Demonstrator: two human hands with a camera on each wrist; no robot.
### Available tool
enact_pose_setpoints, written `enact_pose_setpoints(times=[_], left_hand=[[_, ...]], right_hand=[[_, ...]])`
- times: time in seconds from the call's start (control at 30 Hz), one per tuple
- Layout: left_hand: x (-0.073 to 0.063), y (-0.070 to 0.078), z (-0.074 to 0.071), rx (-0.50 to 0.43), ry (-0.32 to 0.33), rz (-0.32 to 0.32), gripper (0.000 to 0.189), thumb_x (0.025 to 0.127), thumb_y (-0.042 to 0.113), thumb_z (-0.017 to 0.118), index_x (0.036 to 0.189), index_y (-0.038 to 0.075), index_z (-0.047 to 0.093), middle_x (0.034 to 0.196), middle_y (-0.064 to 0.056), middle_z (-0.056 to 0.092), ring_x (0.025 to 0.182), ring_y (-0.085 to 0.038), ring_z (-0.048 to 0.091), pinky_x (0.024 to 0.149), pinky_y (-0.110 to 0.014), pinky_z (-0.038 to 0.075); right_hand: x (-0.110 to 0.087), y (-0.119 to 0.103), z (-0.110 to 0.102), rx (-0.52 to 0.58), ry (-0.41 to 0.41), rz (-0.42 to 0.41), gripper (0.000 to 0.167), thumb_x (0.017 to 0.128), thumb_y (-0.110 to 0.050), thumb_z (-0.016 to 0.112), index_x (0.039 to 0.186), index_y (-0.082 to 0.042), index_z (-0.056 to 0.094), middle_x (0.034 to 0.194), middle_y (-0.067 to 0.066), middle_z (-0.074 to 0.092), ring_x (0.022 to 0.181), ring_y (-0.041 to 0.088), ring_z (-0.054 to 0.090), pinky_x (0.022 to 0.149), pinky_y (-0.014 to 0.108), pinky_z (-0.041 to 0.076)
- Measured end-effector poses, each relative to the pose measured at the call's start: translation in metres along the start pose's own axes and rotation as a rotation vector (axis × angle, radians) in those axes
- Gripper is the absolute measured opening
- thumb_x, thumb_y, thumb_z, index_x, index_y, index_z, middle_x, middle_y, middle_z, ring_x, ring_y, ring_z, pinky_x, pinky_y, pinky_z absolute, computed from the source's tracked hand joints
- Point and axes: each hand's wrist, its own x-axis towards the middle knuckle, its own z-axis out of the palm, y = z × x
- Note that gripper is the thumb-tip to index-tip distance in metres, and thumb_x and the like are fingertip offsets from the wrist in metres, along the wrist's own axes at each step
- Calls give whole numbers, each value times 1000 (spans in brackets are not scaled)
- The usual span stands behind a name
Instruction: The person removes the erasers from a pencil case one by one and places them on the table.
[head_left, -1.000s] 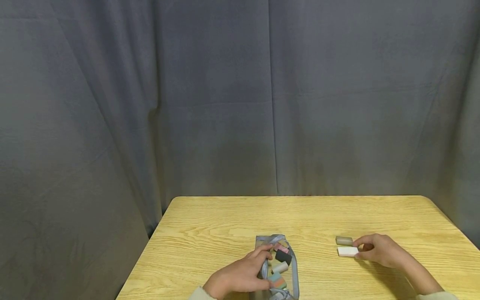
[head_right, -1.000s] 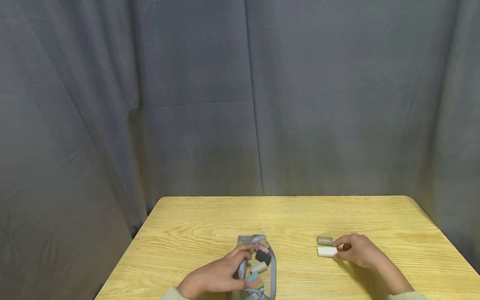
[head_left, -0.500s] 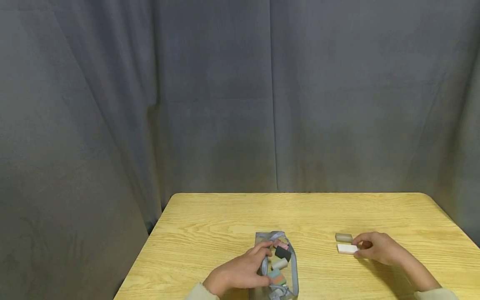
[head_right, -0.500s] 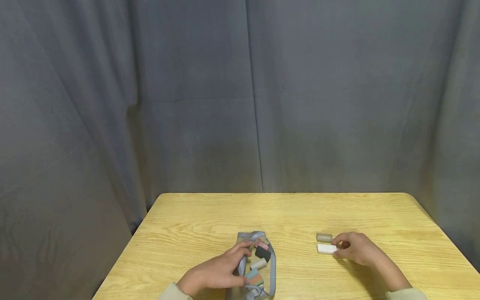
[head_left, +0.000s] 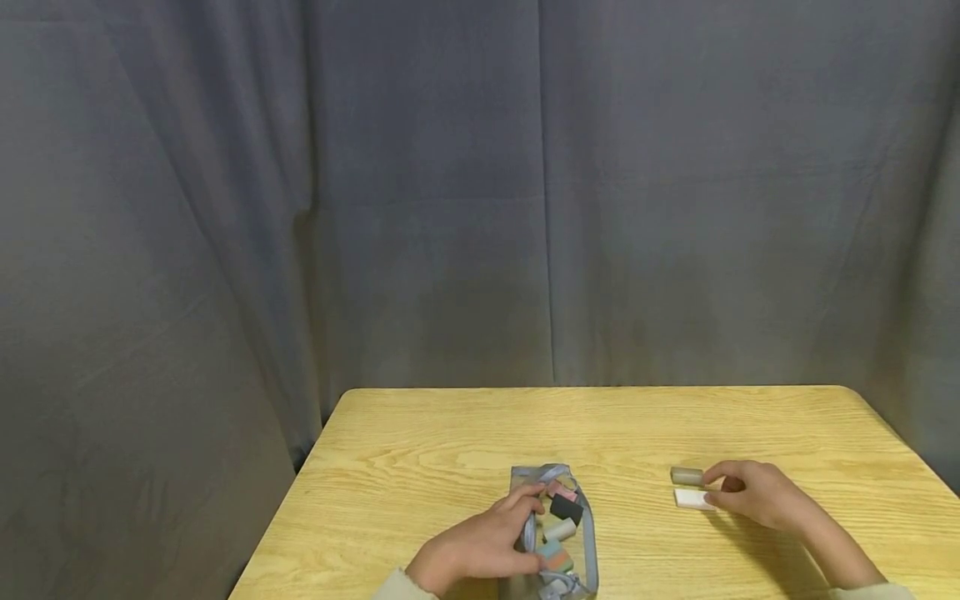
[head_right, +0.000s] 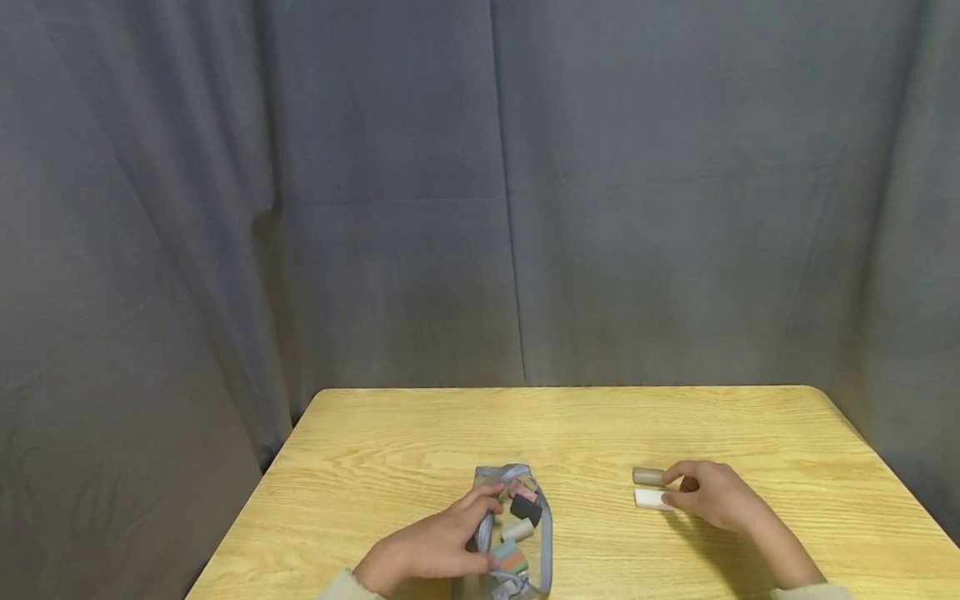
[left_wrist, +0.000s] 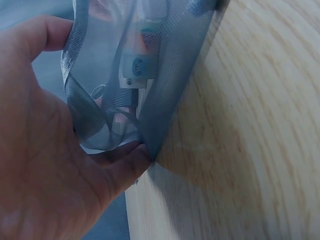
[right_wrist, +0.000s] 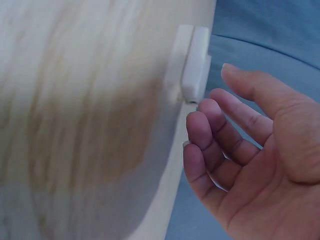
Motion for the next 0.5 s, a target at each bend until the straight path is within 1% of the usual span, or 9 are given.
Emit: enact_pose_setpoints(times=[0.1,0.2,0.33,0.37,0.43,0.5], left_hand=[[0,0,0,5,1,-2,88,95,69,50,163,29,11,157,12,29,136,-12,44,99,-37,49],[1,0,-1,-2,4,-9,85,94,69,50,161,24,22,161,14,24,141,-15,41,102,-38,48],[1,1,-2,-18,-6,-14,85,94,69,50,160,21,26,164,14,19,143,-17,38,103,-39,47],[1,2,-2,-18,-9,-14,86,94,69,50,160,21,24,163,13,20,143,-17,39,103,-39,48],[0,2,-2,-22,-15,-15,89,94,70,50,163,23,16,162,11,22,140,-16,41,102,-39,48],[0,2,-1,-27,-17,-12,90,94,70,49,163,24,14,162,11,21,140,-15,41,102,-40,48]], right_hand=[[-1,-6,-1,5,10,-24,34,93,-24,73,117,-1,69,77,-2,60,62,6,46,54,24,40],[-1,-12,-3,-1,17,-48,36,94,-25,72,120,0,67,79,-3,60,64,6,47,55,24,42],[-3,-18,-3,12,14,-59,41,94,-25,72,123,3,65,82,-2,60,66,5,49,57,24,44],[-4,-19,-2,18,14,-63,42,94,-26,72,123,3,65,82,-2,60,67,5,49,57,24,44],[-5,-22,-1,29,22,-62,43,92,-27,74,123,2,66,83,-3,62,68,4,51,58,24,45],[-6,-25,1,41,29,-68,43,92,-28,75,123,1,66,84,-3,63,70,3,52,60,24,46]])
